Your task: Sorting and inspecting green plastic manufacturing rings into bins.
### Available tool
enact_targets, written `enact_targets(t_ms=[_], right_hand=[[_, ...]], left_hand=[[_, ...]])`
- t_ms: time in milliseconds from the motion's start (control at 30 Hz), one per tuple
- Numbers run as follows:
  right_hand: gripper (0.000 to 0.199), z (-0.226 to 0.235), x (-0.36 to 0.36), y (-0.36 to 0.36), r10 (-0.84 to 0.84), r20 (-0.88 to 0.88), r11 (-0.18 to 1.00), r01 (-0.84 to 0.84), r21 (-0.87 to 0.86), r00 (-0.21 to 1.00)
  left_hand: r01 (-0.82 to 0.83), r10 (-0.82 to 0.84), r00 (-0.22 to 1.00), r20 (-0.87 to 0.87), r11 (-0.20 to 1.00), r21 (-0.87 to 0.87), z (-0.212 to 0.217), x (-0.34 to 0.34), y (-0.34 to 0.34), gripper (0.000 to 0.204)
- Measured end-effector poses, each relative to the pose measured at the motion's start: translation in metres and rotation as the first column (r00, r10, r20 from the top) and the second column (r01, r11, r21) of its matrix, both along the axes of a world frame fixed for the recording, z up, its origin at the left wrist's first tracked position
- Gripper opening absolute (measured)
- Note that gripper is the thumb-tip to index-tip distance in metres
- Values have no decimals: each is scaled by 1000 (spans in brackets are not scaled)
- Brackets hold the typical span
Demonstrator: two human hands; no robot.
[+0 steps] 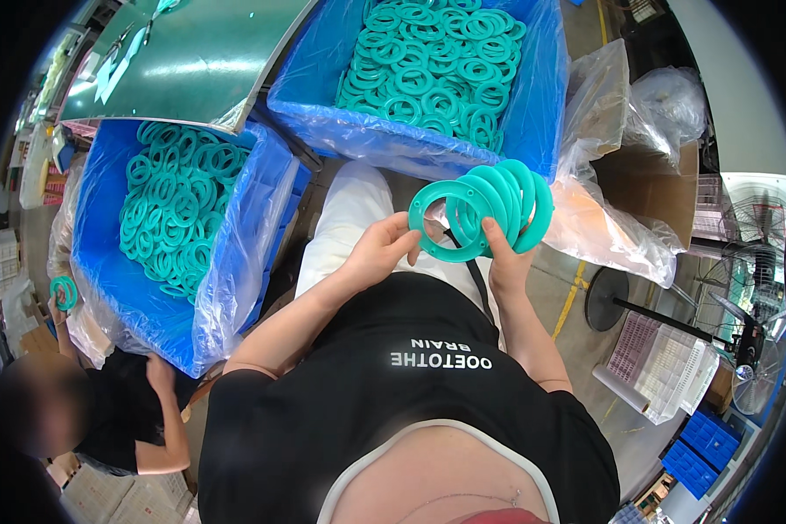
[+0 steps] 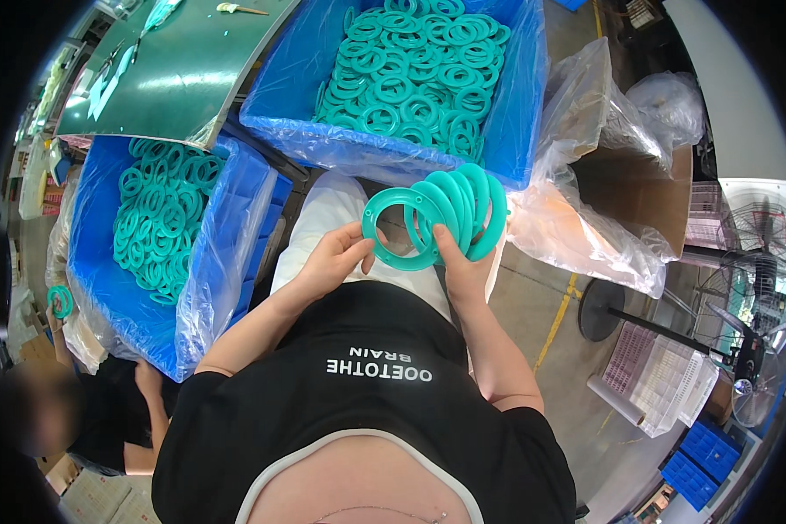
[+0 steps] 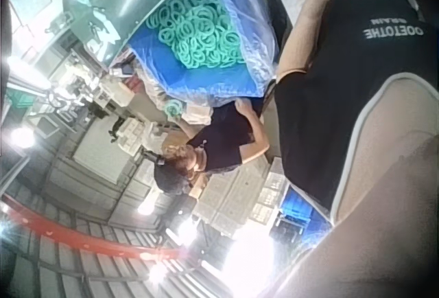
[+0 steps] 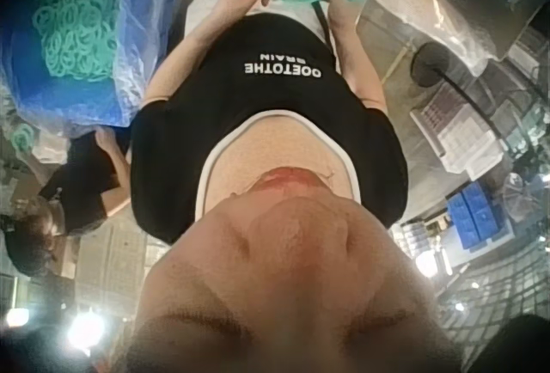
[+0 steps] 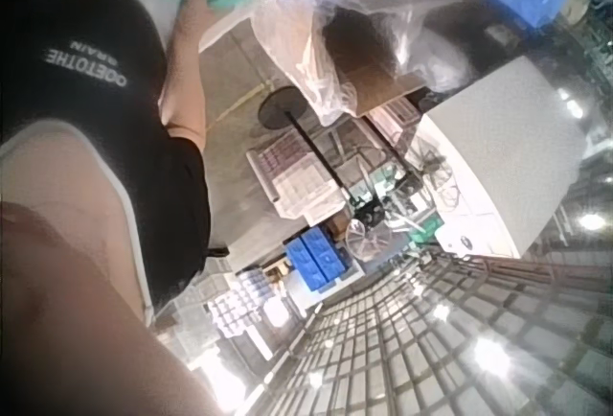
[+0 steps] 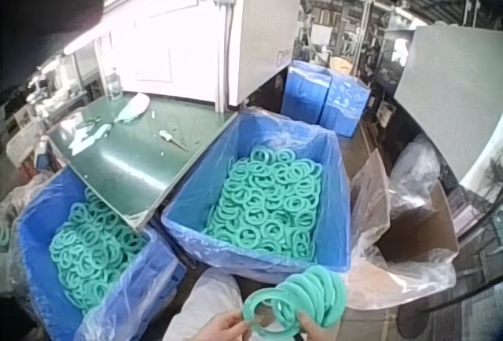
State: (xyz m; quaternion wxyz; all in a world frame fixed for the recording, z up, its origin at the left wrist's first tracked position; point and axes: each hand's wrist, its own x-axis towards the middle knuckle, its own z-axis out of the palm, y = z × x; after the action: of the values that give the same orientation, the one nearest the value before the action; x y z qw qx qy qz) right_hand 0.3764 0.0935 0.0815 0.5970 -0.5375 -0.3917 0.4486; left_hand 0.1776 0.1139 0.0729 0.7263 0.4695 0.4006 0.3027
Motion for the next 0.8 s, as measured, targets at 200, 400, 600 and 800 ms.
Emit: enact_targets(t_ms=[200, 400, 600, 800], right_hand=[[40, 20, 38, 3, -238, -213, 970, 241, -8, 948], [24, 77, 150, 32, -818, 273, 574, 700, 425, 506], [9, 12, 108, 7, -433, 353, 897, 359, 258, 829], [34, 7, 25, 4, -15, 929, 770, -589, 247, 370]], left_hand=[[34, -40, 972, 230, 999, 30, 20, 6, -1, 23], [102, 20, 926, 376, 948, -301, -15, -8, 6, 27], [95, 48, 944, 327, 907, -410, -8, 9, 1, 25], [130, -28, 952, 306, 939, -319, -5, 5, 5, 36]])
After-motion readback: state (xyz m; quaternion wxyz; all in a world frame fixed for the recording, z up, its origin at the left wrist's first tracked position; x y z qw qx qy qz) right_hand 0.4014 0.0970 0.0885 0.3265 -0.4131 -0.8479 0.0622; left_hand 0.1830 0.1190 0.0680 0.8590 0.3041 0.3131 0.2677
